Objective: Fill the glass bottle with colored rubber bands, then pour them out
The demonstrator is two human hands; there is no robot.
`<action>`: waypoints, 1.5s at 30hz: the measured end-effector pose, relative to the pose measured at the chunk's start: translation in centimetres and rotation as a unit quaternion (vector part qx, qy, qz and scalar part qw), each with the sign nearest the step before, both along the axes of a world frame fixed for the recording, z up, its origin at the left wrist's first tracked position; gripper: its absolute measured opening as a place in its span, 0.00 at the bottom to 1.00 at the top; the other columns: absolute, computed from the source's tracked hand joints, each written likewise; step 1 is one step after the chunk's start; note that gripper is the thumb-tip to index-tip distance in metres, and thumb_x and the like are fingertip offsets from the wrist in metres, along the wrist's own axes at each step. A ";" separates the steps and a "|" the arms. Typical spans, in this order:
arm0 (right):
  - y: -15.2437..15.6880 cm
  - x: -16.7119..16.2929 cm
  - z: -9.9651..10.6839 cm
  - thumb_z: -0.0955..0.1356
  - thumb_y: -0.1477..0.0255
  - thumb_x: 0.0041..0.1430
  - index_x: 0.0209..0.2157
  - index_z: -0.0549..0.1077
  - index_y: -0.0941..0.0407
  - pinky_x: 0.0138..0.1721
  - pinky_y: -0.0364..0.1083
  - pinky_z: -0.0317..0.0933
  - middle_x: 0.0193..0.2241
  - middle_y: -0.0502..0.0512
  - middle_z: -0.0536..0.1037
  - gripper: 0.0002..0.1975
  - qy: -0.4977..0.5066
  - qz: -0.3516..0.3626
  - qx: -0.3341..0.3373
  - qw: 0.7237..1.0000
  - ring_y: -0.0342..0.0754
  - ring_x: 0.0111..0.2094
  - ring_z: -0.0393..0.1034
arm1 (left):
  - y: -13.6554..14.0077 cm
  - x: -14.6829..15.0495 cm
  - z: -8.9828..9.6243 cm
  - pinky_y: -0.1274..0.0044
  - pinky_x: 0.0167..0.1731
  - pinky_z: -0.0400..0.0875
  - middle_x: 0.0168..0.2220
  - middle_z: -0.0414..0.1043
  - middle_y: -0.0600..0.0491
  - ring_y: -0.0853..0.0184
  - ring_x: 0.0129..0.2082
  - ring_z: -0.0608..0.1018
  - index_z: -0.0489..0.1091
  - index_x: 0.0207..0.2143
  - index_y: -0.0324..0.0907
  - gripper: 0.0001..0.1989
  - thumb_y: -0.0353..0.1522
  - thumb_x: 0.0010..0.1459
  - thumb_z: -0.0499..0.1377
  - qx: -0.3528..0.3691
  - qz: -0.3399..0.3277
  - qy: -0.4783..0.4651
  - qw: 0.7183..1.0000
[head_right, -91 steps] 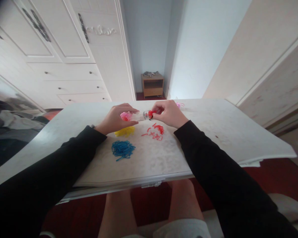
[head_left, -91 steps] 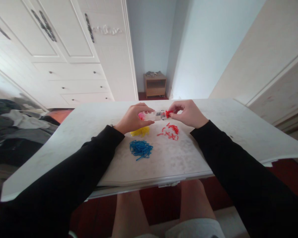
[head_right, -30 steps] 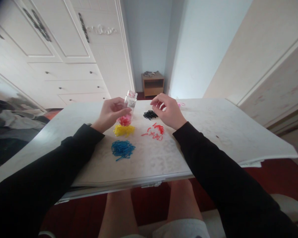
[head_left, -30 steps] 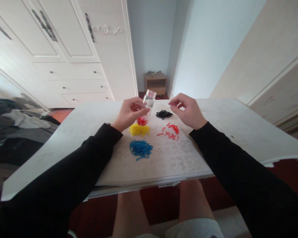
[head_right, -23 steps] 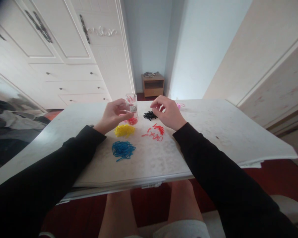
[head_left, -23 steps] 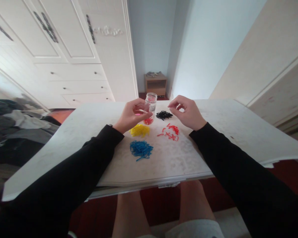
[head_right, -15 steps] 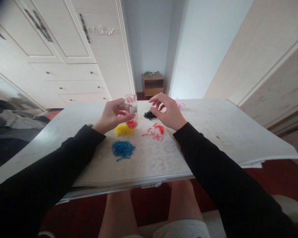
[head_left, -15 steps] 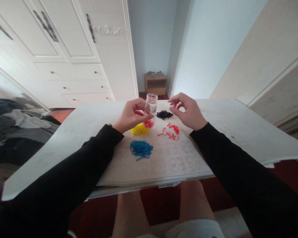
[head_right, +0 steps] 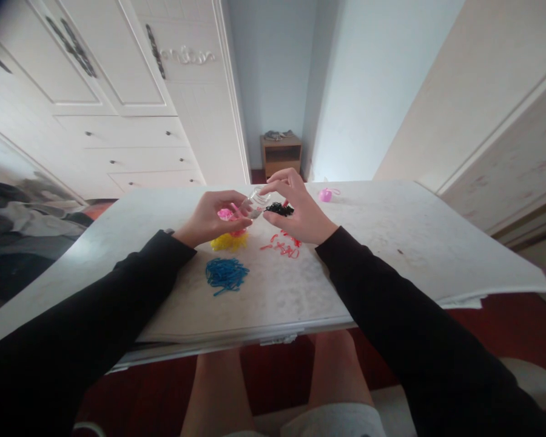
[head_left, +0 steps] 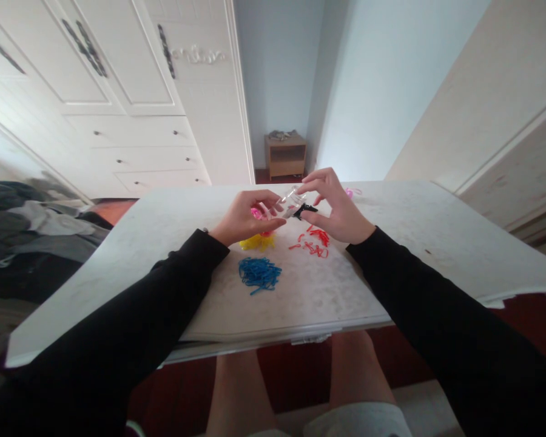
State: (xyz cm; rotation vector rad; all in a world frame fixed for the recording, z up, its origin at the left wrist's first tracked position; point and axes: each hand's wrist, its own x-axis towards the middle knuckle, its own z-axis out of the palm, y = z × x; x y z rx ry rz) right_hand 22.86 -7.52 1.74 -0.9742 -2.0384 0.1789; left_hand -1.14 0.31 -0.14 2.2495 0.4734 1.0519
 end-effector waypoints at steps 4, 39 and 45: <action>-0.3 0.0 0.4 0.73 0.65 0.59 0.50 0.74 0.46 0.45 0.54 0.72 0.52 0.56 0.70 0.16 0.047 -0.049 0.018 0.998 0.57 0.54 0.66 | 0.3 0.1 -0.3 0.75 0.32 0.80 0.36 0.82 0.48 0.67 0.32 0.82 0.78 0.38 0.40 0.16 0.40 0.52 0.73 -0.024 0.011 -0.028 0.999; 1.3 0.9 -1.0 0.73 0.78 0.56 0.27 0.80 0.54 0.53 0.57 0.67 0.40 0.57 0.80 0.07 -0.163 0.101 -0.133 0.972 0.55 0.46 0.73 | 0.5 0.5 -0.7 0.78 0.28 0.77 0.33 0.79 0.52 0.69 0.30 0.81 0.70 0.35 0.41 0.17 0.37 0.49 0.73 -0.087 0.035 -0.085 0.992; 2.0 2.2 -1.2 0.75 0.78 0.55 0.32 0.82 0.54 0.53 0.57 0.66 0.39 0.57 0.80 0.04 -0.190 0.079 -0.133 0.970 0.56 0.45 0.72 | 0.7 0.5 -1.0 0.79 0.29 0.78 0.34 0.78 0.53 0.70 0.31 0.81 0.71 0.36 0.41 0.17 0.36 0.50 0.73 -0.079 0.029 -0.081 0.993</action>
